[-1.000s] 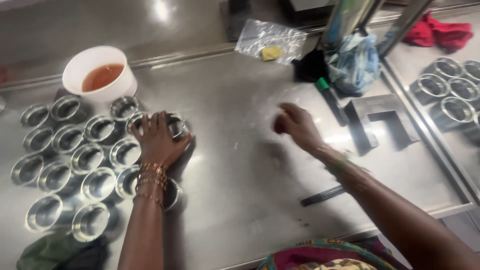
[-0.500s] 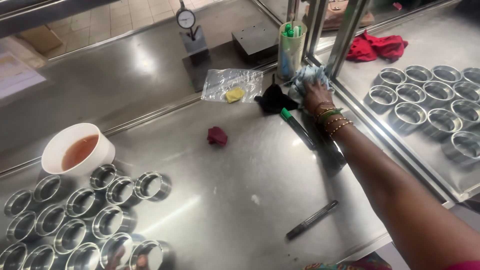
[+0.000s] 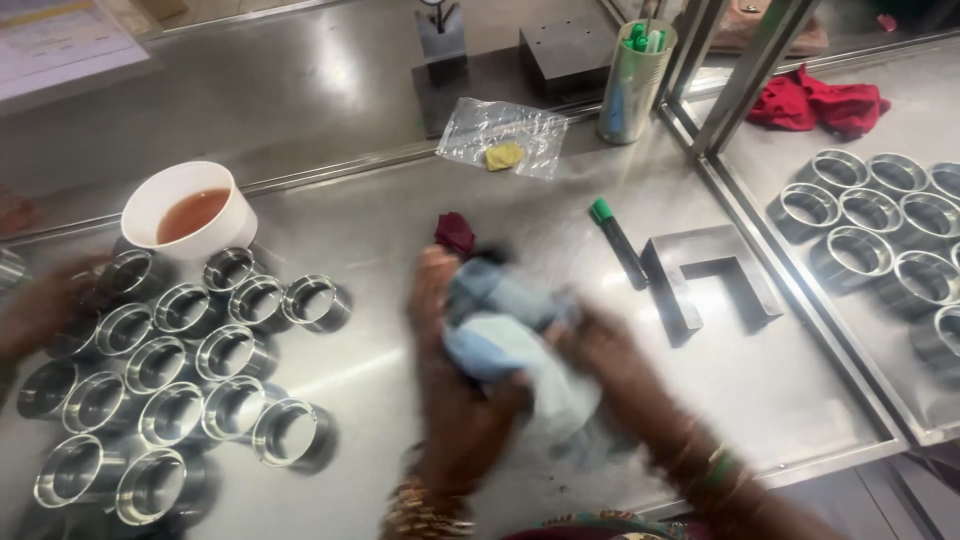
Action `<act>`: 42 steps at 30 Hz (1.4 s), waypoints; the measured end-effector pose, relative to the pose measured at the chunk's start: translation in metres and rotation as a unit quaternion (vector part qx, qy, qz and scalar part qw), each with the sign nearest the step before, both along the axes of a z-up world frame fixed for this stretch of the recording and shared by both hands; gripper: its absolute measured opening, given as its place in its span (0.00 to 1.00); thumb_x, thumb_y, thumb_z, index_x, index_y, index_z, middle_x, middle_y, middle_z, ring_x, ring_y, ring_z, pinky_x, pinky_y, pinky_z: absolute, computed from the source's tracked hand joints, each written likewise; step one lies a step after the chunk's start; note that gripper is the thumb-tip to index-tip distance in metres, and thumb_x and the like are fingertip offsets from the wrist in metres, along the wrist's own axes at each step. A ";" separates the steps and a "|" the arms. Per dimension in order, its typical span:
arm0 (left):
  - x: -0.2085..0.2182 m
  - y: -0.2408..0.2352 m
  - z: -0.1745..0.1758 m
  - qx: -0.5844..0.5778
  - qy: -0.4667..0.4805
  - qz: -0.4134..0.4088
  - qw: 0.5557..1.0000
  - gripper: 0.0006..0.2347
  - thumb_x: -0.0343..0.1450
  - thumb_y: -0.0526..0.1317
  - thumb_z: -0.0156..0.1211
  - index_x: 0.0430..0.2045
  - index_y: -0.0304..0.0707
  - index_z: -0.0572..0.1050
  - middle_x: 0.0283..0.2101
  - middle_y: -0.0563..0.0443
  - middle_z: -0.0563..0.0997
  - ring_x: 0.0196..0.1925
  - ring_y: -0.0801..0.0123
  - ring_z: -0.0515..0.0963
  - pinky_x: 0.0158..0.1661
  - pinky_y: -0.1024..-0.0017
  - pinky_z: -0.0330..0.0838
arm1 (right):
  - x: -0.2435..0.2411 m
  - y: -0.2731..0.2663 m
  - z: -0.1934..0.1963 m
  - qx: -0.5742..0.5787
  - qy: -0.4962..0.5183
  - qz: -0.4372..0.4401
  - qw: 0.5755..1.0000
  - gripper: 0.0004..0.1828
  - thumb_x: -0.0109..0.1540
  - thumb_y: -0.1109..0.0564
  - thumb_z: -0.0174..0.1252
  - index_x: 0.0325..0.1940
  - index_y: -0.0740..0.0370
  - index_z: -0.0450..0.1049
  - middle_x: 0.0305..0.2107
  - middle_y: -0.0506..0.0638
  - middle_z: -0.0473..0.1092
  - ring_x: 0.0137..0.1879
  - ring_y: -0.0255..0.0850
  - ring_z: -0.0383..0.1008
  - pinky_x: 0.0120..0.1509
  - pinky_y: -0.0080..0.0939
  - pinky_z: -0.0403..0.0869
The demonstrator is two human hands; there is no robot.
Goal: Applying an industrial fluid or coating to the interior of metal rings on a fabrication floor.
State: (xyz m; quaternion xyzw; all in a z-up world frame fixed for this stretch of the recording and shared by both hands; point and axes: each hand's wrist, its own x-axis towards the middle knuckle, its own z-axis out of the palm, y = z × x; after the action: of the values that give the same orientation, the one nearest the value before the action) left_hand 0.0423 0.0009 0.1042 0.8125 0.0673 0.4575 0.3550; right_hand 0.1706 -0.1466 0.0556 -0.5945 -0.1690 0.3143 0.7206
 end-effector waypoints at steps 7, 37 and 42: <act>-0.005 -0.055 0.001 -0.314 0.006 -0.219 0.924 0.34 0.77 0.56 0.49 0.72 0.28 0.51 0.69 0.29 0.62 0.72 0.46 0.67 0.68 0.53 0.62 | -0.054 0.032 0.036 0.063 -0.530 -0.123 0.836 0.19 0.70 0.46 0.51 0.62 0.56 0.68 0.62 0.62 0.60 0.71 0.54 0.61 0.74 0.47 0.69; 0.010 -0.008 -0.036 -0.353 -0.123 -0.111 0.921 0.25 0.80 0.51 0.32 0.72 0.38 0.54 0.75 0.37 0.59 0.75 0.49 0.66 0.70 0.56 0.68 | -0.058 0.067 -0.009 0.143 -0.199 -0.025 0.969 0.19 0.71 0.54 0.49 0.62 0.69 0.66 0.51 0.58 0.72 0.54 0.45 0.77 0.53 0.45 0.81; 0.012 0.025 -0.021 -0.582 -0.070 -0.289 0.757 0.32 0.76 0.59 0.30 0.73 0.38 0.52 0.70 0.39 0.63 0.69 0.57 0.67 0.65 0.55 0.66 | -0.082 0.048 0.030 0.175 -0.307 0.084 0.932 0.20 0.66 0.58 0.57 0.59 0.66 0.62 0.42 0.55 0.77 0.47 0.40 0.81 0.52 0.42 0.81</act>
State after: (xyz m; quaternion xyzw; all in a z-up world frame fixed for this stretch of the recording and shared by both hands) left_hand 0.0545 0.0258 0.0831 0.3962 0.0574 0.2612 0.8784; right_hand 0.0888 -0.0983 0.0858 -0.5106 -0.4834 0.1409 0.6969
